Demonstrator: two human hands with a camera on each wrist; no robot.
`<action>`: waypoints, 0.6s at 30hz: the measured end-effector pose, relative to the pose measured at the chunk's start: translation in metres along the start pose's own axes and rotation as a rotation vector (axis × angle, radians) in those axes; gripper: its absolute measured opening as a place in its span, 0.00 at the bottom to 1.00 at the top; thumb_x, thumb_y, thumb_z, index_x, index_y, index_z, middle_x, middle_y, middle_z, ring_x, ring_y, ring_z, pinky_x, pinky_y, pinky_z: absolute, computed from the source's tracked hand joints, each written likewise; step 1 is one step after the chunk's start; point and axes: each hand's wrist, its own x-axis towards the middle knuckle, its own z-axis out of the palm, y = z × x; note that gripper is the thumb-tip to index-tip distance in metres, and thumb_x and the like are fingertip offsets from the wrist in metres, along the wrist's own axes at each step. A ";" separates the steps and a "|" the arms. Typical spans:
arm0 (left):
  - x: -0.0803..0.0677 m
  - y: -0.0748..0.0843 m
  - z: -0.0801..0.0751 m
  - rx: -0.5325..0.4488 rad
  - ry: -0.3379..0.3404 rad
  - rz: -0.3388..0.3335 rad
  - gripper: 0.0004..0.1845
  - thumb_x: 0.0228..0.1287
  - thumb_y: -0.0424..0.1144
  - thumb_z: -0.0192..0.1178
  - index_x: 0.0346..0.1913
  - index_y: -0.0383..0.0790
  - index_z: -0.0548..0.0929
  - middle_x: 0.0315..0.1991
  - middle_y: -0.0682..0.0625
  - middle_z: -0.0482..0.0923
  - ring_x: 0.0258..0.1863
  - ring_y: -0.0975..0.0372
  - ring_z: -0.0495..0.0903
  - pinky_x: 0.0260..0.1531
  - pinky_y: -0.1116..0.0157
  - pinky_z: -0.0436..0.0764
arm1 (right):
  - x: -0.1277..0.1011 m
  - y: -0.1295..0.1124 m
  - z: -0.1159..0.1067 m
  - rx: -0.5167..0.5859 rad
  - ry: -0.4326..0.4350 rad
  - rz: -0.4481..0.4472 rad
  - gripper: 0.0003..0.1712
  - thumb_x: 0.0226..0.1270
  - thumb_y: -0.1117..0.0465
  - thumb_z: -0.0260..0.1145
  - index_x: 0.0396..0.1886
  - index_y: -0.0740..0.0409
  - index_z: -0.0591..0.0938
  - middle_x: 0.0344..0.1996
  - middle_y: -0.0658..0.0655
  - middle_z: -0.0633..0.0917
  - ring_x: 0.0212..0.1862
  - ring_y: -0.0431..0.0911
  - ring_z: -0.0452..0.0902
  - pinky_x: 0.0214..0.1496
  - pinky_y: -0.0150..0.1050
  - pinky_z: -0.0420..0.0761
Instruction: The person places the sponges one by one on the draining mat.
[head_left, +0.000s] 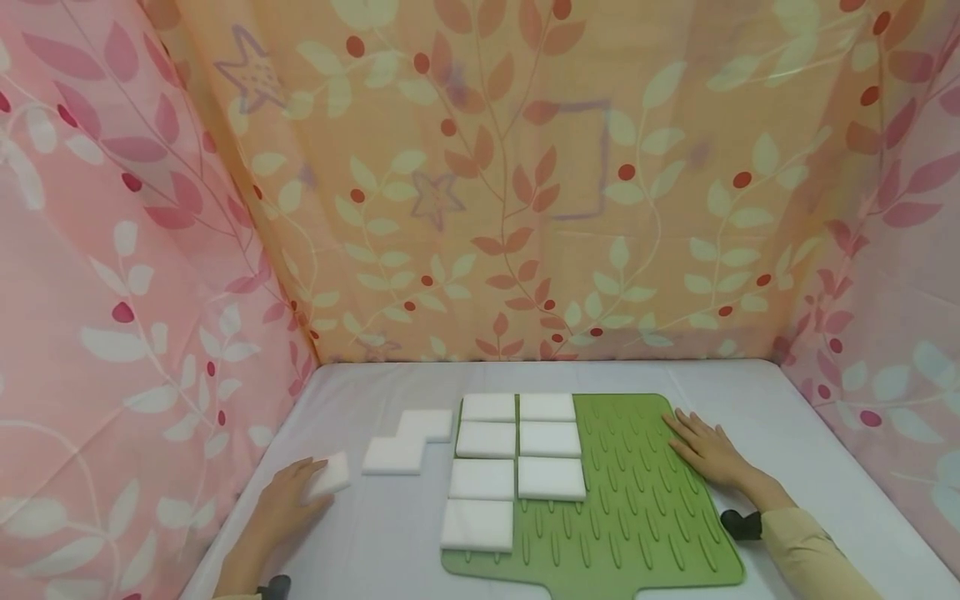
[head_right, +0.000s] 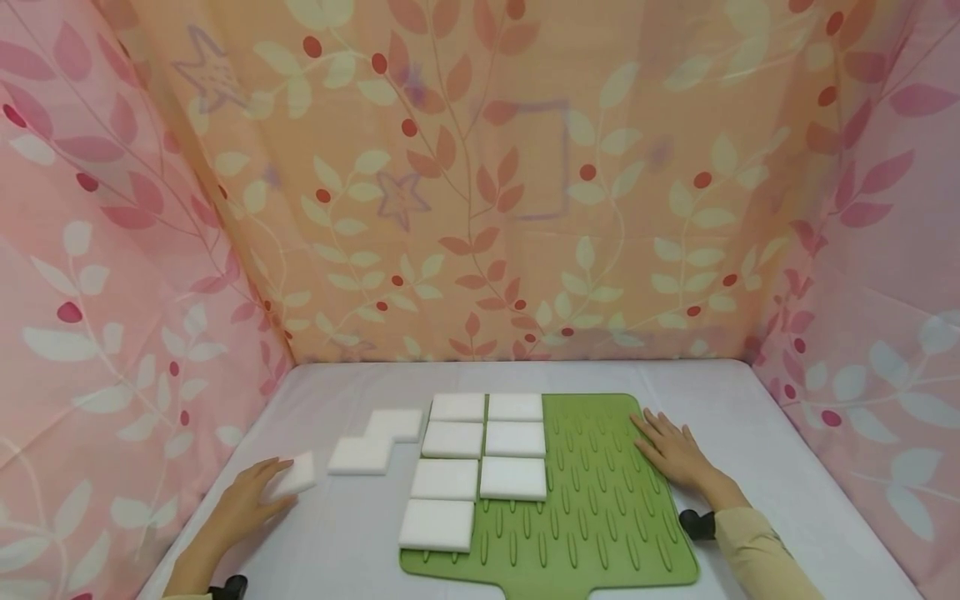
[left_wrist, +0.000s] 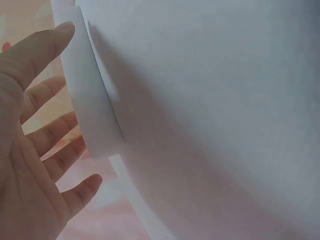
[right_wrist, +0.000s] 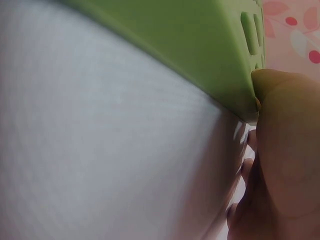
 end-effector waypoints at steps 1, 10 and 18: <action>0.000 -0.002 0.000 0.003 0.007 0.003 0.30 0.51 0.45 0.68 0.57 0.36 0.75 0.56 0.33 0.71 0.54 0.39 0.69 0.50 0.39 0.67 | 0.000 0.000 0.000 0.000 0.000 -0.001 0.31 0.71 0.51 0.50 0.68 0.61 0.62 0.67 0.72 0.58 0.67 0.71 0.48 0.60 0.72 0.42; -0.002 -0.003 -0.004 -0.011 0.003 -0.012 0.28 0.53 0.45 0.67 0.57 0.38 0.75 0.54 0.38 0.74 0.53 0.43 0.71 0.50 0.40 0.68 | 0.000 0.003 0.002 -0.001 -0.003 0.003 0.31 0.72 0.50 0.50 0.69 0.61 0.61 0.67 0.72 0.58 0.67 0.71 0.47 0.60 0.72 0.42; -0.001 -0.003 -0.007 0.001 0.027 -0.002 0.27 0.52 0.46 0.67 0.55 0.39 0.77 0.52 0.39 0.76 0.51 0.43 0.73 0.48 0.41 0.69 | 0.002 0.005 0.002 -0.007 -0.002 -0.002 0.31 0.72 0.50 0.50 0.69 0.61 0.62 0.67 0.71 0.58 0.67 0.71 0.48 0.60 0.72 0.42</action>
